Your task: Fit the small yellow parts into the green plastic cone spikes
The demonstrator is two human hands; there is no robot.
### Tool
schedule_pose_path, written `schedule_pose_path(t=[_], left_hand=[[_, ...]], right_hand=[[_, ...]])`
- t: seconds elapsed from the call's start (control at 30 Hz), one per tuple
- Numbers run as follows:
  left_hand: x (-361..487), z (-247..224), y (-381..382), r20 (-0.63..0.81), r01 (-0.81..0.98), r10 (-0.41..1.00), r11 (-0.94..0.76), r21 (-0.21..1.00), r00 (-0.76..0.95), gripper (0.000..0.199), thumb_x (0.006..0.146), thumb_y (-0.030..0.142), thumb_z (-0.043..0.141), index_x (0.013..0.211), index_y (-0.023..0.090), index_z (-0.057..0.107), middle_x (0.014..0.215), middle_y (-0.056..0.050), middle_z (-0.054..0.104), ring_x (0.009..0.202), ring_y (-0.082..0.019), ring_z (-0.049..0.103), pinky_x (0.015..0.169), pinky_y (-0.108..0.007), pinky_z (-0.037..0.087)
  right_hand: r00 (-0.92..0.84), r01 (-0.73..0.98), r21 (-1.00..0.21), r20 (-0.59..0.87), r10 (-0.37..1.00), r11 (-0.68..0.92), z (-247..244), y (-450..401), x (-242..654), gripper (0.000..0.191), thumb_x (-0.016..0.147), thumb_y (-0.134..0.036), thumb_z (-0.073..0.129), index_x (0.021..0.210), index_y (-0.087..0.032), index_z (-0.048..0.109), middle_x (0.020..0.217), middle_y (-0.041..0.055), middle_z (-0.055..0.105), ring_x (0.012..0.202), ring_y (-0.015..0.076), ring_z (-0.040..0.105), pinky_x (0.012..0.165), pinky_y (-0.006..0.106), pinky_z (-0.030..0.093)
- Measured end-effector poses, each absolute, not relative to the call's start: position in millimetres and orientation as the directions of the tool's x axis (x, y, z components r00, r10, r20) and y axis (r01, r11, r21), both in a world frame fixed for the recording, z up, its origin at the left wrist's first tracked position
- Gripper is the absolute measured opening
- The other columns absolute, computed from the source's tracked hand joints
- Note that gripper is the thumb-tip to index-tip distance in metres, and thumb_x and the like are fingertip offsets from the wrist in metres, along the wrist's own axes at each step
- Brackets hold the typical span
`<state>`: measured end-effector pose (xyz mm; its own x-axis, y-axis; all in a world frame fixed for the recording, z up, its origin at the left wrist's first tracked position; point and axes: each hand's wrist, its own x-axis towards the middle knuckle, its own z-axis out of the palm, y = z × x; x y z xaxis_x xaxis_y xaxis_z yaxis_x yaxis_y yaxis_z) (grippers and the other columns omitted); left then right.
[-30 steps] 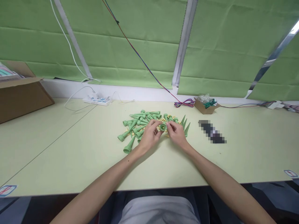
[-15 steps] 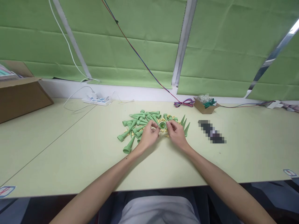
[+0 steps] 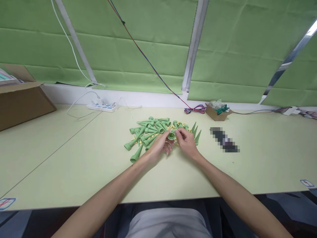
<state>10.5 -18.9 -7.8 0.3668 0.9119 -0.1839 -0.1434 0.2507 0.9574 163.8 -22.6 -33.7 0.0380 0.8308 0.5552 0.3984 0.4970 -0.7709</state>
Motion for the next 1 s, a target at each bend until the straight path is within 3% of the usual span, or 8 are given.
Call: schedule_pose_path(t=[0.27,0.6,1.0], left_hand=[[8.3,-8.9,-18.2,-0.082,-0.077,0.927,0.118,0.99,0.366,0.039,0.09,0.055,0.066,0.094,0.016,0.067,0.076,-0.006,0.065,0.05,-0.012,0.058,0.043,-0.025,0.044],[5.5,-8.5,-19.9,0.104,0.074,0.923,-0.141,0.987,0.37,0.049,0.082,0.065,0.067,0.07,0.021,0.047,0.057,0.003,0.05,0.047,-0.012,0.054,0.044,-0.025,0.042],[4.2,-7.9,-22.5,0.17,0.133,0.907,-0.237,0.962,0.384,0.046,0.081,0.062,0.068,0.079,0.021,0.048,0.077,0.001,0.057,0.053,-0.01,0.055,0.047,-0.024,0.041]], right_hand=[[0.044,0.4,-0.783,0.535,0.844,0.476,-33.4,-20.4,165.2,0.03,0.098,-0.044,0.05,0.078,-0.022,0.056,0.059,-0.0031,0.046,0.053,0.0136,0.041,0.053,0.028,0.032],[0.048,0.411,-0.78,0.536,0.843,0.472,-34.3,-18.6,167.3,0.032,0.098,-0.045,0.05,0.076,-0.022,0.053,0.058,-0.0037,0.043,0.053,0.0139,0.038,0.054,0.029,0.031],[0.056,0.422,-0.778,0.535,0.843,0.466,-34.1,-18.4,168.2,0.032,0.098,-0.047,0.051,0.077,-0.022,0.054,0.06,-0.0031,0.045,0.054,0.0139,0.039,0.054,0.029,0.031]])
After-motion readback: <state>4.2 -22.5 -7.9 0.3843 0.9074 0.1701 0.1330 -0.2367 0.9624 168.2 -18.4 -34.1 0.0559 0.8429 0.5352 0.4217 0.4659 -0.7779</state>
